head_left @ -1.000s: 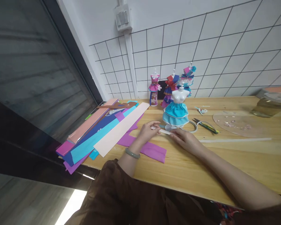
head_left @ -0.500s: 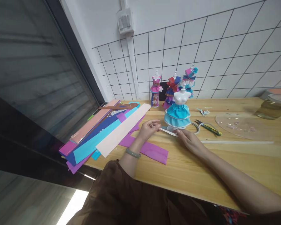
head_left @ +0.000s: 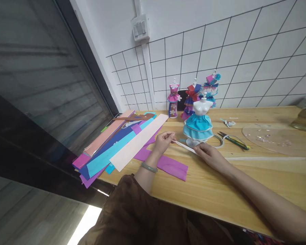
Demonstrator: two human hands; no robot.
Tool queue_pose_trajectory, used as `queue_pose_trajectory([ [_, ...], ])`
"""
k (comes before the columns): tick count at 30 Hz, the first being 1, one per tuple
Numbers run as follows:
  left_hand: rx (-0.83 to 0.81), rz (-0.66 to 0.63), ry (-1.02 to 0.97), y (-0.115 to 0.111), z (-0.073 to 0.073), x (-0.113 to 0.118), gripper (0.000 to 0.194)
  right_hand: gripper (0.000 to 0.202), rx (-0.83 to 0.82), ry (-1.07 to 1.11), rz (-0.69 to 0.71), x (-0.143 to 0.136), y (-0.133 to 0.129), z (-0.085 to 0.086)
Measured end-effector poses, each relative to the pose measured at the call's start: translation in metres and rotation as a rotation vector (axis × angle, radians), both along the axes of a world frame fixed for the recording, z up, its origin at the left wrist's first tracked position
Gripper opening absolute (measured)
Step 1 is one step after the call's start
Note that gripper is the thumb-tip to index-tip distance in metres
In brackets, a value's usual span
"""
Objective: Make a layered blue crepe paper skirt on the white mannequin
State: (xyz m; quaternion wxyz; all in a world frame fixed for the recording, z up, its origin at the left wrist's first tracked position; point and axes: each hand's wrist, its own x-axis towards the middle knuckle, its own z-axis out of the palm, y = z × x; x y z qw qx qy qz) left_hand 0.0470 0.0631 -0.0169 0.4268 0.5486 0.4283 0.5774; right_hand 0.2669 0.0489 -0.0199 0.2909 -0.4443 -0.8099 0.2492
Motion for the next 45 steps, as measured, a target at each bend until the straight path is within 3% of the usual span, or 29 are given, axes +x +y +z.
queue_pose_trajectory([
  [12,0.011,0.081,0.074,0.0020,-0.0037,-0.0042,0.034,0.039,-0.087,-0.086,0.080,-0.0020,-0.0039,-0.0006],
  [36,0.077,0.270,0.092,0.0034,-0.0034,-0.0069,0.044,0.037,-0.104,-0.124,0.074,-0.0021,-0.0059,-0.0017],
  [45,0.065,0.279,0.099,0.0028,-0.0038,-0.0064,0.041,0.036,-0.126,-0.130,0.086,-0.0023,-0.0087,0.0010],
])
